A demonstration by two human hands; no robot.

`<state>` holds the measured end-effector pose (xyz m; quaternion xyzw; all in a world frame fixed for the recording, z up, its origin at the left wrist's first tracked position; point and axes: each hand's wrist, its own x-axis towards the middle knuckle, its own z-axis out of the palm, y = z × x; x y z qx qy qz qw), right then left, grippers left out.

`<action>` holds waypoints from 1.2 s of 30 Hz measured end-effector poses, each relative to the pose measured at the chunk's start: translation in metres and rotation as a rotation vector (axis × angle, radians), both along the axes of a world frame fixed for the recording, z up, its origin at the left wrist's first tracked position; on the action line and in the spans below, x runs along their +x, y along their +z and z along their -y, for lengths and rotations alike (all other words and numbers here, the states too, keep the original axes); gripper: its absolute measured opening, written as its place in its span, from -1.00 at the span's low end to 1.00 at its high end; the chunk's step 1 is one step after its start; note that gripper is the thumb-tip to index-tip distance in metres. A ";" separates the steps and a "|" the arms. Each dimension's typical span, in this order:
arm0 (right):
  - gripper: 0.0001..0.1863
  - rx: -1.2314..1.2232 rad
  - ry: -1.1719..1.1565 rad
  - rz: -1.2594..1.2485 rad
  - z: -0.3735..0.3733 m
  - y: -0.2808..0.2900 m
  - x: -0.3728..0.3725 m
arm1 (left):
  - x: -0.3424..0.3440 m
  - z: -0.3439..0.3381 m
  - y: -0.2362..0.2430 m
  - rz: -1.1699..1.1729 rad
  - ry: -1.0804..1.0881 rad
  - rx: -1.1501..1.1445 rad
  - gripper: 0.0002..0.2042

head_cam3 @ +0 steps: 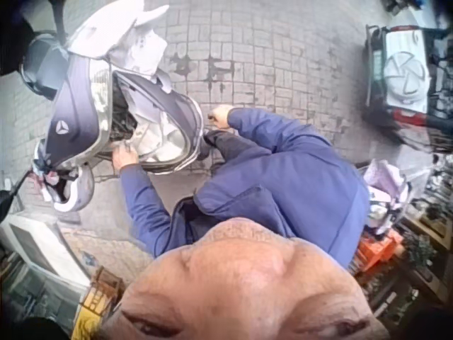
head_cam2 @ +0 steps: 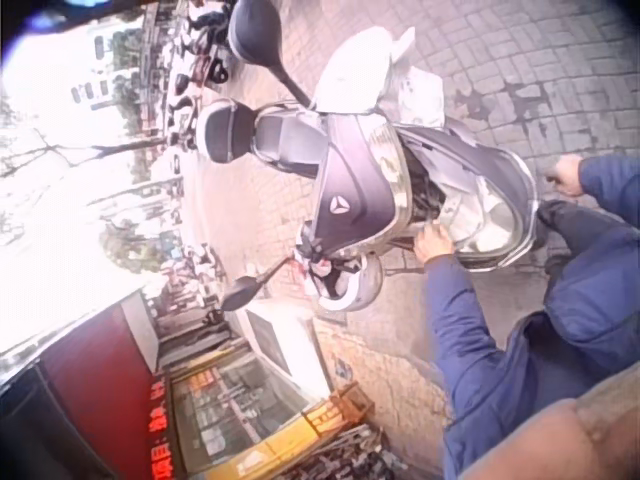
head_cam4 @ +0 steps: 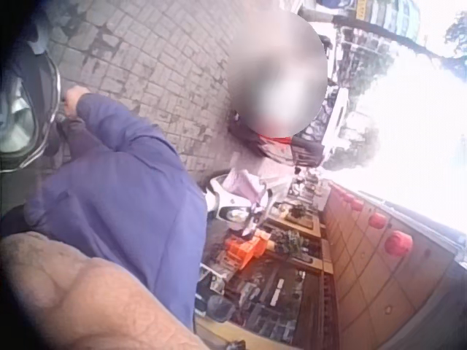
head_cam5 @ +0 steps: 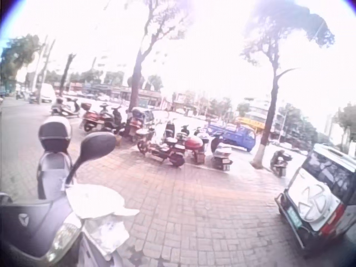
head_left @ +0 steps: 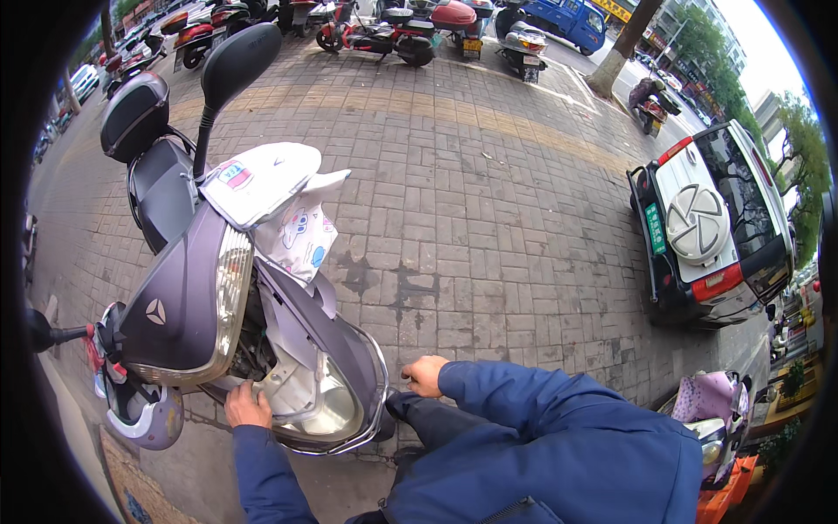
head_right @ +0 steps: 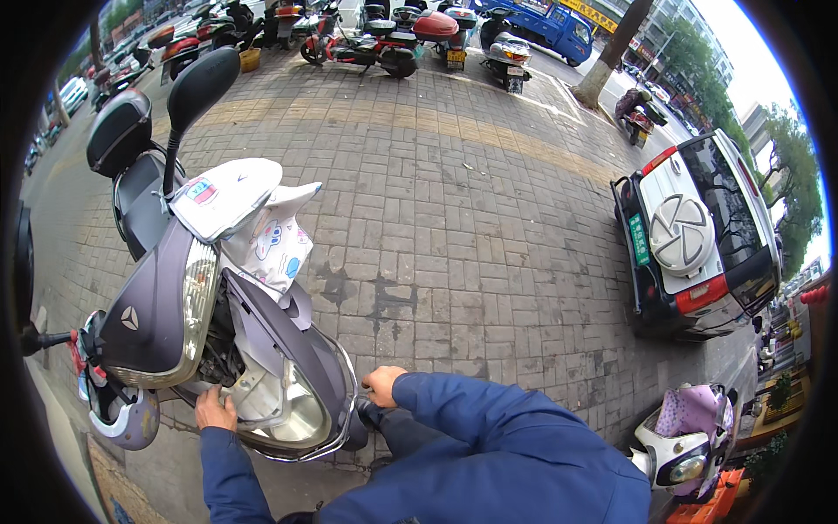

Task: The person adjusts a helmet and visor, then retrieves a wrench and a soldering iron from a workshop. They plug in the soldering iron and use it to heat a metal part held by the wrench, likely for a scooter repair.

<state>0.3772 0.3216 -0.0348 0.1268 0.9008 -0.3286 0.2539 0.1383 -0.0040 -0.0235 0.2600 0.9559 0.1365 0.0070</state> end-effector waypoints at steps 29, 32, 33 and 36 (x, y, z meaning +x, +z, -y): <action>-0.73 -0.129 0.788 -0.403 0.261 0.065 -0.032 | 0.371 0.320 -0.063 0.567 0.773 -0.070 -0.43; -0.72 -0.098 0.799 -0.375 0.251 0.070 -0.032 | 0.353 0.317 -0.060 0.549 0.740 -0.098 -0.43; -0.72 -0.070 0.789 -0.359 0.245 0.071 -0.031 | 0.348 0.318 -0.059 0.540 0.726 -0.104 -0.43; -0.71 -0.052 0.682 -0.348 0.230 0.078 -0.024 | 0.338 0.331 -0.065 0.512 0.684 -0.114 -0.44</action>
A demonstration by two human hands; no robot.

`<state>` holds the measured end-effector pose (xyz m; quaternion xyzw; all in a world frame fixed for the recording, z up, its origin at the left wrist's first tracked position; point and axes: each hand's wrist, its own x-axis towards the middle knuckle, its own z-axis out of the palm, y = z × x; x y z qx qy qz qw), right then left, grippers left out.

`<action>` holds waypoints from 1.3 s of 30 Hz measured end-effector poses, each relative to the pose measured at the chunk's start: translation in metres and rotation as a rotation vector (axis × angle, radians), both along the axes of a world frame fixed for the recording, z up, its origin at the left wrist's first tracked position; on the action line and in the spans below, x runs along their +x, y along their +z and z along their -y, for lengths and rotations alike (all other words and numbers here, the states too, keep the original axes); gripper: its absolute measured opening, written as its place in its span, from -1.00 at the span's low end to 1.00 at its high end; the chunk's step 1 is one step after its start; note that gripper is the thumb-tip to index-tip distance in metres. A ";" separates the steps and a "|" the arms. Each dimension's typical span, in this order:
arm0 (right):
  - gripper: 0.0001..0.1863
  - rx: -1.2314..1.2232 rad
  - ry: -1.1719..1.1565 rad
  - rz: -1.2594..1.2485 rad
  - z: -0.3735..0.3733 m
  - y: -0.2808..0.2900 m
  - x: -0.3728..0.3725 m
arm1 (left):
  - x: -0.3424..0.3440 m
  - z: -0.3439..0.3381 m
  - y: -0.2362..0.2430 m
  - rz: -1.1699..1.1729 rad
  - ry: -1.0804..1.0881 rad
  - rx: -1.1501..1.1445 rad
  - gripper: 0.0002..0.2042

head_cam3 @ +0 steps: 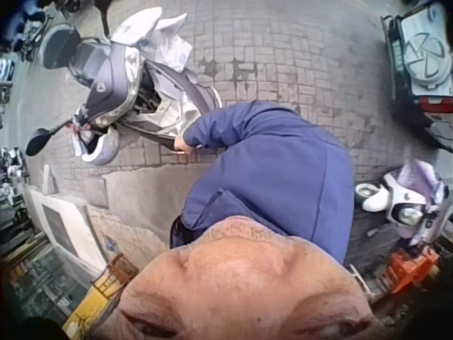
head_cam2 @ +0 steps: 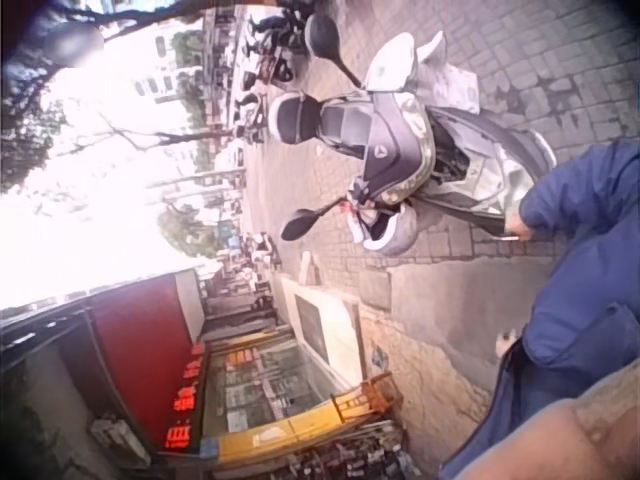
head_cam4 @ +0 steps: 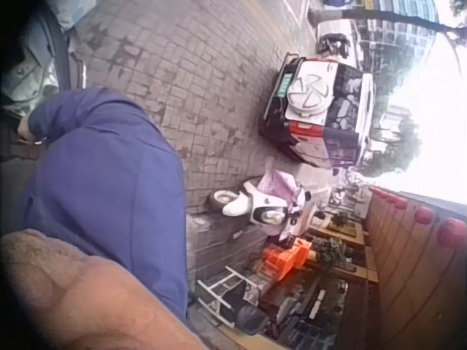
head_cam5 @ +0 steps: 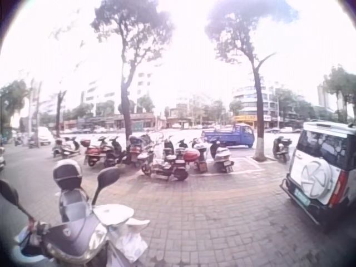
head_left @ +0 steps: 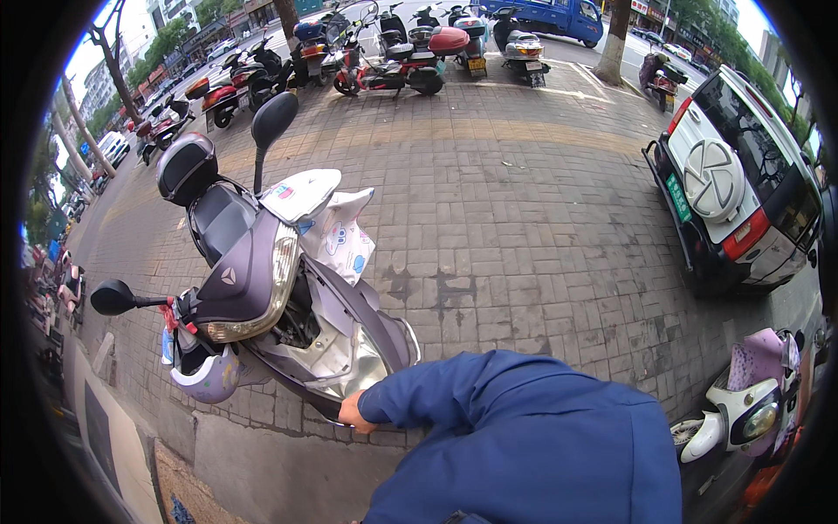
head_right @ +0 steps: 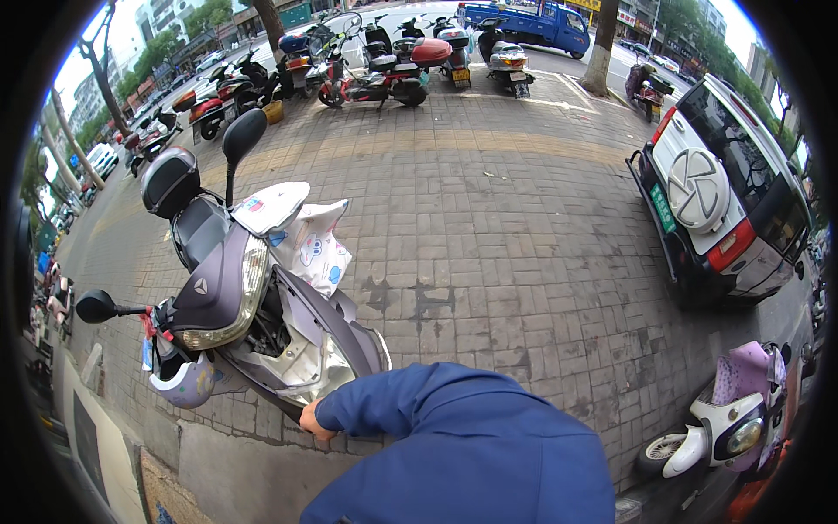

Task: The person adjusts a helmet and visor, then retrieves a wrench and a soldering iron from a workshop. They plug in the soldering iron and use it to heat a metal part held by the wrench, likely for a scooter repair.

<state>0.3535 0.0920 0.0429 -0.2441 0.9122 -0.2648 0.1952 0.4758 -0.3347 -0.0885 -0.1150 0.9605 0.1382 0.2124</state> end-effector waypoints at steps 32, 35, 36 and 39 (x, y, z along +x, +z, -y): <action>-0.62 0.569 0.426 0.377 0.430 -0.161 -0.064 | 0.213 0.287 0.124 -0.054 0.869 0.104 -0.55; -0.60 0.460 0.812 0.098 0.547 -0.148 -0.080 | 0.253 0.307 0.119 -0.025 1.120 0.048 -0.54; -0.61 0.391 0.931 0.073 0.582 -0.138 -0.091 | 0.267 0.309 0.119 -0.017 1.210 0.019 -0.55; -0.64 0.187 1.085 0.054 0.692 -0.104 -0.088 | 0.300 0.307 0.118 0.033 1.447 0.000 -0.54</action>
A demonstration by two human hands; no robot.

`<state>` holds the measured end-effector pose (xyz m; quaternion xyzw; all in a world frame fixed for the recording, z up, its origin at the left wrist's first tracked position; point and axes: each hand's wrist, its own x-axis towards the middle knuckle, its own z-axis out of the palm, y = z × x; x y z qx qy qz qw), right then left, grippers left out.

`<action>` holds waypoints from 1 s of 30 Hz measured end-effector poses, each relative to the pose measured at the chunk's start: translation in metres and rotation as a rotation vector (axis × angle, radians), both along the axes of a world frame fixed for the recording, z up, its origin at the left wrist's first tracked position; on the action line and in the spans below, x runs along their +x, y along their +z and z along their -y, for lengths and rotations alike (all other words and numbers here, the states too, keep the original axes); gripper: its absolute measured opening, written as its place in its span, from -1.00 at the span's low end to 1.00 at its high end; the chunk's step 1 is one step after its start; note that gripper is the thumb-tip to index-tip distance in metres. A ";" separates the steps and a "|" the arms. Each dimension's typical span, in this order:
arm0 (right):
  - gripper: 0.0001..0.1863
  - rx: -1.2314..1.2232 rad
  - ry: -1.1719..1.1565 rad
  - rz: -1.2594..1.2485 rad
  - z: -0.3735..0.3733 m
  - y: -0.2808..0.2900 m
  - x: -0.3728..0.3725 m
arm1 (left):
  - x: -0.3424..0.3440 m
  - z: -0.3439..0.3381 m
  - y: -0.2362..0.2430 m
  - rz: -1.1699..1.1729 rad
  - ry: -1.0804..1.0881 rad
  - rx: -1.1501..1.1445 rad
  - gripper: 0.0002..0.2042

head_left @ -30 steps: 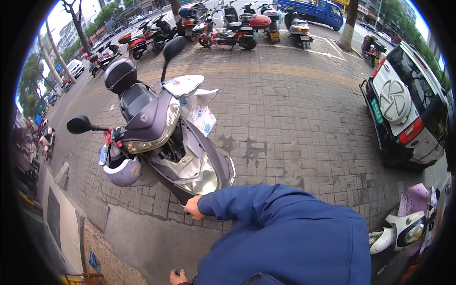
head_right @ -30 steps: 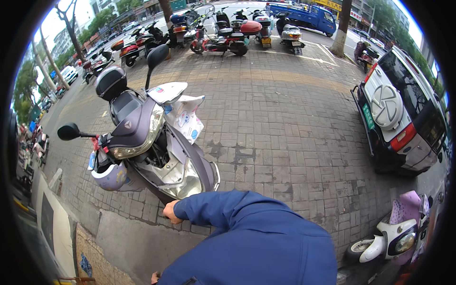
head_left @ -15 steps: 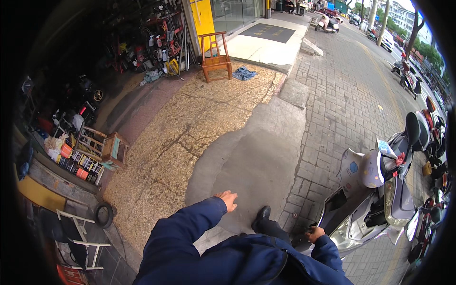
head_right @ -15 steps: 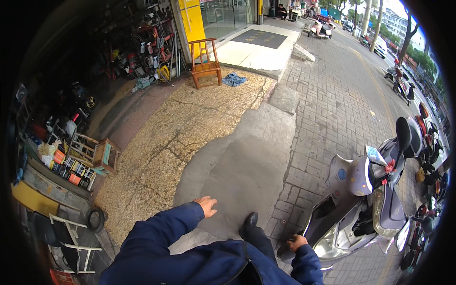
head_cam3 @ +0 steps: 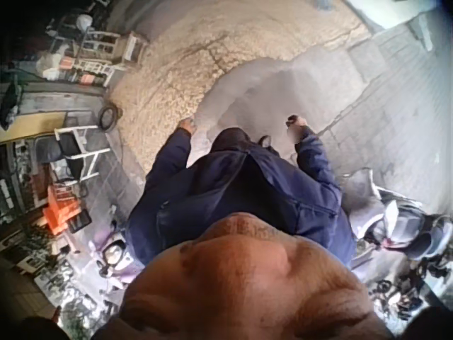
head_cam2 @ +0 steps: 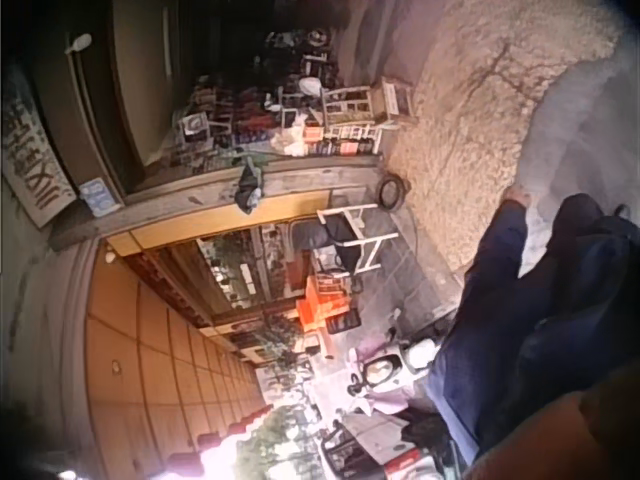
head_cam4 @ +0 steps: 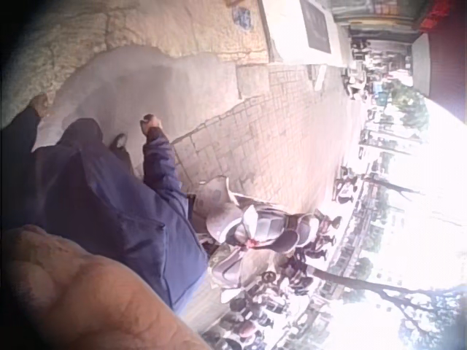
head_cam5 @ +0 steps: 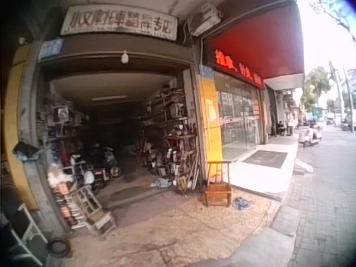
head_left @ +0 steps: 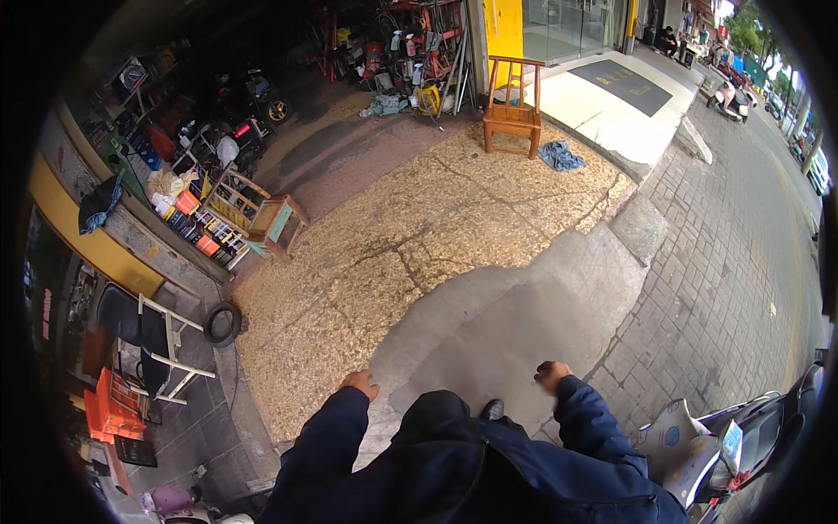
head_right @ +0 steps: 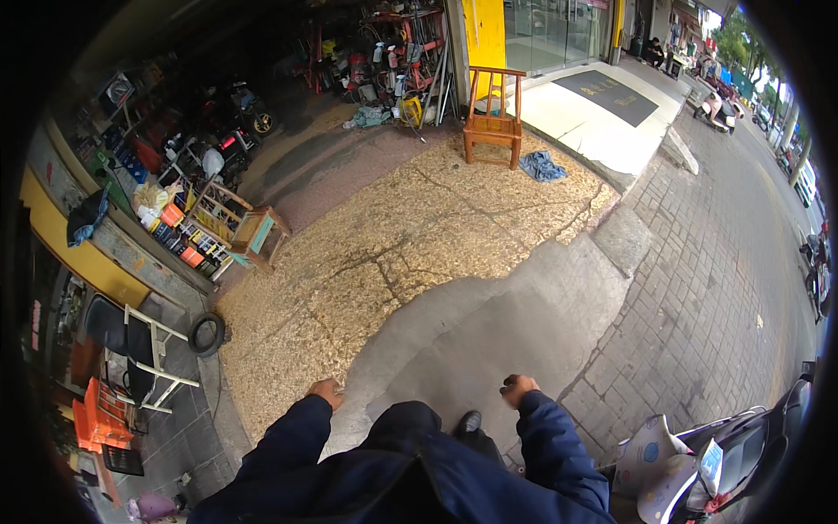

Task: The person adjusts a helmet and visor, then retrieves a wrench and a soldering iron from a workshop. They plug in the soldering iron and use it to heat a metal part held by the wrench, likely for a scooter repair.

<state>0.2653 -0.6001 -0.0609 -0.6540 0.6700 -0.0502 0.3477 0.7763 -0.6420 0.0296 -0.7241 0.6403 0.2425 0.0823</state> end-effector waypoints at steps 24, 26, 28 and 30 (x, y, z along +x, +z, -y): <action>-0.65 0.560 -0.098 -0.073 0.469 0.065 -0.047 | 0.016 0.451 0.015 -0.162 0.402 -0.067 -0.64; -0.67 0.642 0.005 -0.085 0.506 0.047 -0.053 | 0.020 0.499 0.027 -0.116 0.418 -0.036 -0.63; -0.75 0.726 -0.178 0.023 0.544 0.024 -0.065 | 0.023 0.547 0.028 -0.075 0.447 -0.002 -0.62; -0.75 0.714 0.066 -0.087 0.594 -0.010 -0.070 | 0.021 0.578 0.021 -0.035 0.489 0.084 -0.63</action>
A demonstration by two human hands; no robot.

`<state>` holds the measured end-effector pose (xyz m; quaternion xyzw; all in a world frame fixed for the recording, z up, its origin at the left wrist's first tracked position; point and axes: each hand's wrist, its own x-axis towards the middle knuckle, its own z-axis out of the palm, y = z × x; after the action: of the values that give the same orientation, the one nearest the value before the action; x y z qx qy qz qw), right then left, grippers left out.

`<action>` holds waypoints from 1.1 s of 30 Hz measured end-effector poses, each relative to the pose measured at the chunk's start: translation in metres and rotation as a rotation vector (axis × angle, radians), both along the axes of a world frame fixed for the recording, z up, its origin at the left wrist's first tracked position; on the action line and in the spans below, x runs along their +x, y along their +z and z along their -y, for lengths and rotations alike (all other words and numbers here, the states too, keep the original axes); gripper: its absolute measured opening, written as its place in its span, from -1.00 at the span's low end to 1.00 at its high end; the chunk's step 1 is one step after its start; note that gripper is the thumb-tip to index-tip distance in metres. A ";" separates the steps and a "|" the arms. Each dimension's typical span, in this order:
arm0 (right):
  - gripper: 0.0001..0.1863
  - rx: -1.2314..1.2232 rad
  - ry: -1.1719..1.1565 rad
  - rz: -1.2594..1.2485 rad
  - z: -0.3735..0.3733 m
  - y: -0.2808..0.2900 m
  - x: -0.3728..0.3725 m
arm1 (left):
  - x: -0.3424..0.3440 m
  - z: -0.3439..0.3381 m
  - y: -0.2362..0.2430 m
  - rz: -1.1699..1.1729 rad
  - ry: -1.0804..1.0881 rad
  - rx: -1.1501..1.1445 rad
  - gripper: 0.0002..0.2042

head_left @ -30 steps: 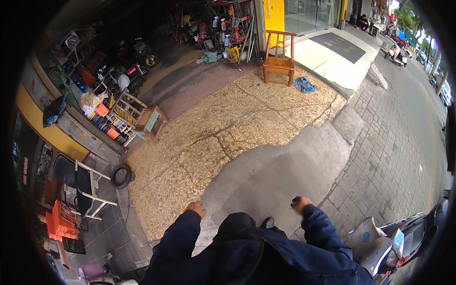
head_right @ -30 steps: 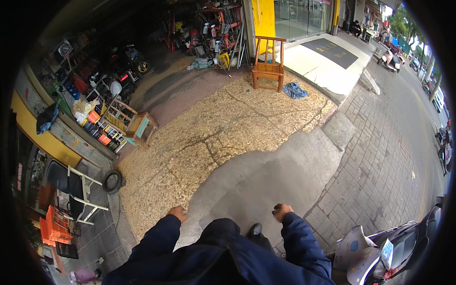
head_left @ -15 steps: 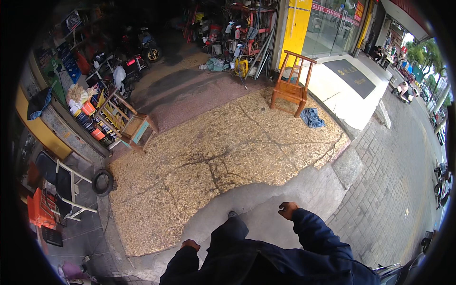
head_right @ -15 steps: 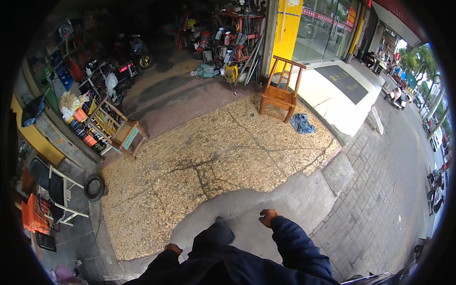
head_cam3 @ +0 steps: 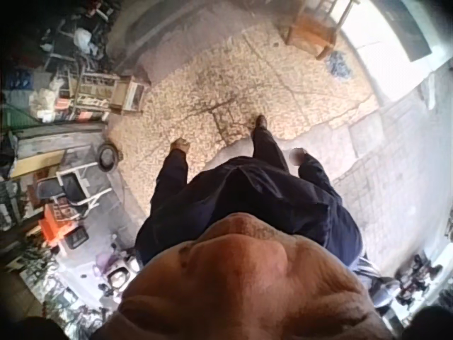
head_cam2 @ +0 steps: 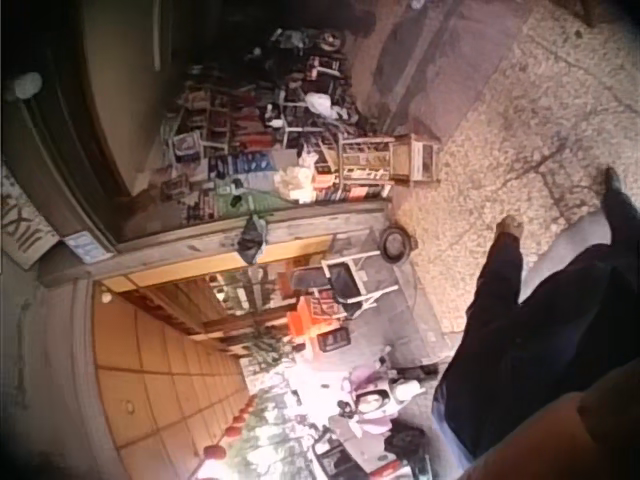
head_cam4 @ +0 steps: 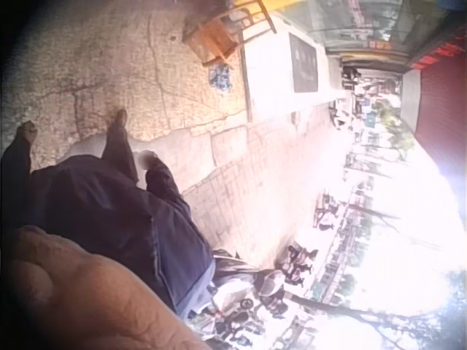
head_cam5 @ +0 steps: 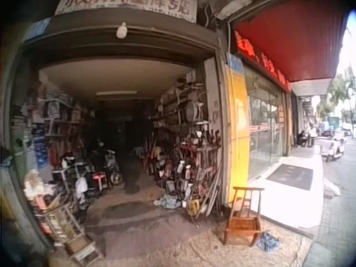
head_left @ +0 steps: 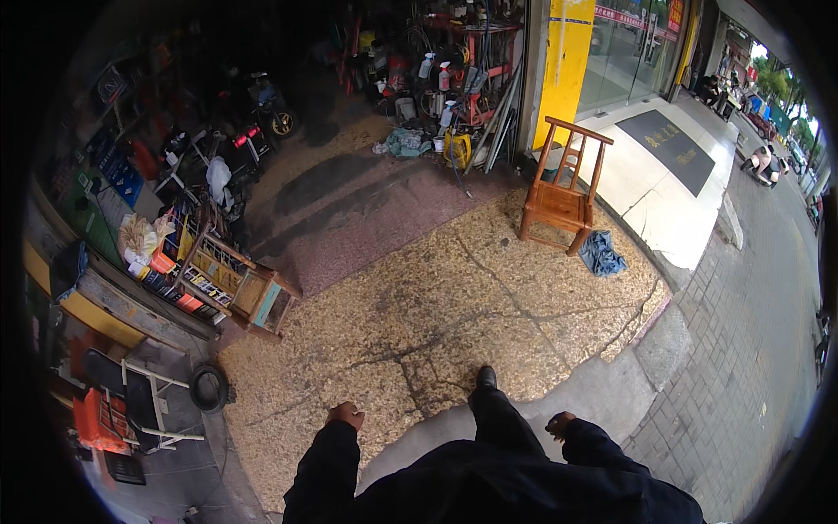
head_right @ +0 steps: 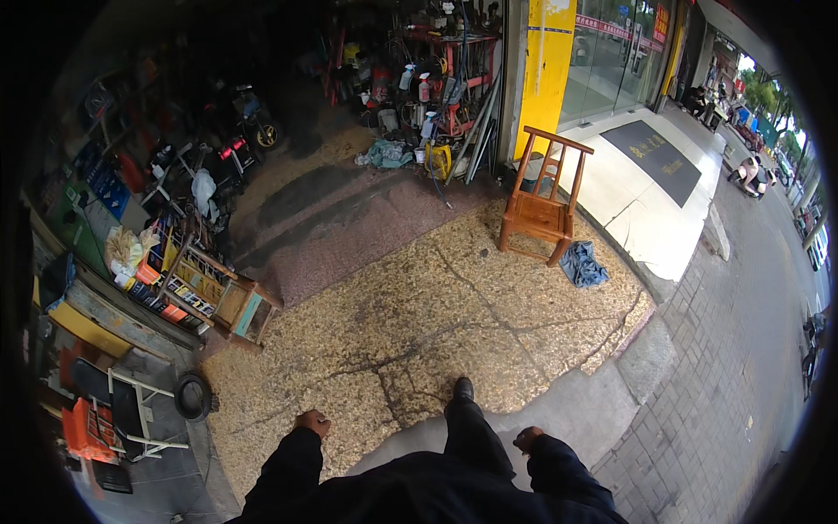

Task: The person adjusts a helmet and visor, then retrieves a wrench and a soldering iron from a workshop. They plug in the soldering iron and use it to heat a metal part held by the wrench, likely for a scooter repair.

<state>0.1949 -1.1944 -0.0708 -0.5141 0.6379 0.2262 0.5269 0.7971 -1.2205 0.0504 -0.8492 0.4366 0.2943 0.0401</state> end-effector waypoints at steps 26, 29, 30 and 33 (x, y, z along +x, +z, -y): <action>-0.65 -0.070 0.246 -0.149 0.728 0.098 0.098 | 0.121 0.571 -0.029 -0.048 0.052 0.146 -0.59; -0.73 0.001 -0.249 -0.047 0.765 0.105 0.114 | 0.156 0.681 0.000 0.011 0.136 0.053 -0.59; -0.74 0.015 -0.258 -0.044 0.788 0.105 0.123 | 0.166 0.718 0.008 0.025 0.109 0.018 -0.60; -0.75 0.083 -0.254 -0.034 0.870 0.089 0.153 | 0.189 0.818 0.019 0.002 0.142 -0.028 -0.61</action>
<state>0.3483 -2.0646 0.0182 -0.4027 0.6969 0.1926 0.5613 0.9861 -2.0385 0.0694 -0.8787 0.3795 0.2894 0.0077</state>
